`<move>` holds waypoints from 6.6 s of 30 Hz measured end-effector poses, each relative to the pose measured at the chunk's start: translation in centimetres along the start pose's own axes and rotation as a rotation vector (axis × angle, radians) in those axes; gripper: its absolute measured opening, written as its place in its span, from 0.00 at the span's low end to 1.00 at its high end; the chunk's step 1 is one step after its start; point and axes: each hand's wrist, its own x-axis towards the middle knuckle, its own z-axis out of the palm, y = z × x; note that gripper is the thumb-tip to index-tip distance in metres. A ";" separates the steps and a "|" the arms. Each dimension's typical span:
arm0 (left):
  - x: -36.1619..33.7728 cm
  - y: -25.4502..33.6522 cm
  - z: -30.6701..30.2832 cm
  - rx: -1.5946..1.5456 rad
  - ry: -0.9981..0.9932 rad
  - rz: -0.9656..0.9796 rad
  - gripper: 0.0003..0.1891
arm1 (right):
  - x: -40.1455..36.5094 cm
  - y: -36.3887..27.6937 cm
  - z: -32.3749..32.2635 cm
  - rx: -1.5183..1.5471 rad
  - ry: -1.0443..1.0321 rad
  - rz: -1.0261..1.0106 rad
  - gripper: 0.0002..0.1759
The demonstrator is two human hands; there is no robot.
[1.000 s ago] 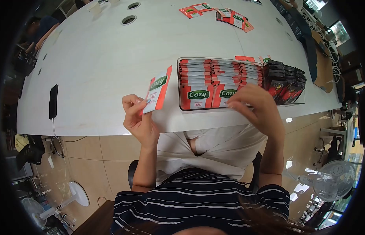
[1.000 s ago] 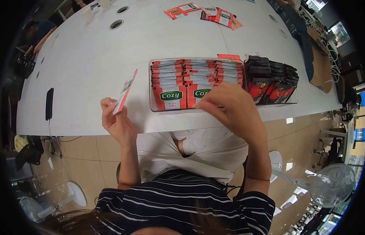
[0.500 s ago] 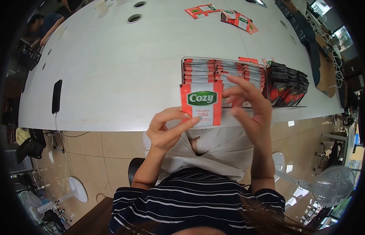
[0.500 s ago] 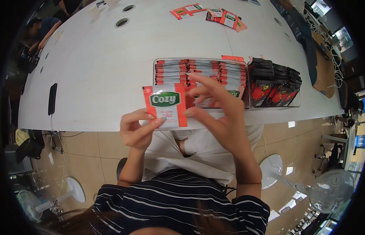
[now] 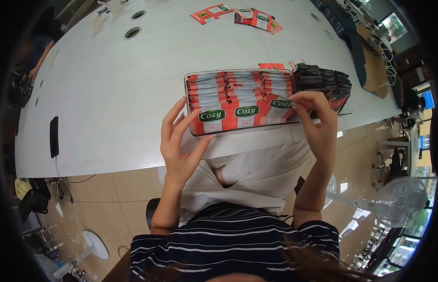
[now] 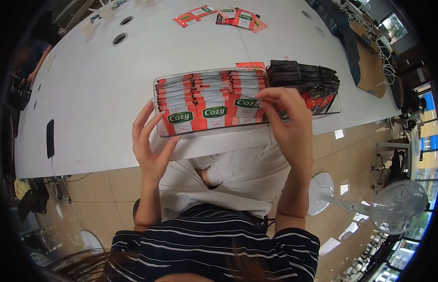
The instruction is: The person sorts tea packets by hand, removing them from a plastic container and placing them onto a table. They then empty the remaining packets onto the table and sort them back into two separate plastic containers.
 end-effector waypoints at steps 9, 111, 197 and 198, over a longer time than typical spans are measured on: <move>0.0 0.0 0.1 0.007 -0.008 0.002 0.26 | 0.6 -2.2 0.8 -0.246 -0.285 -0.287 0.14; 28.6 -12.6 29.9 0.807 -0.493 0.925 0.14 | -3.0 4.9 4.6 -0.306 0.288 -0.500 0.05; 1.3 -2.9 -3.3 0.106 0.456 0.139 0.12 | 1.8 -3.9 7.4 0.327 -0.172 -0.003 0.14; 1.2 -2.7 -3.4 0.117 0.449 0.106 0.12 | 1.7 -4.0 7.4 0.222 -0.201 -0.047 0.13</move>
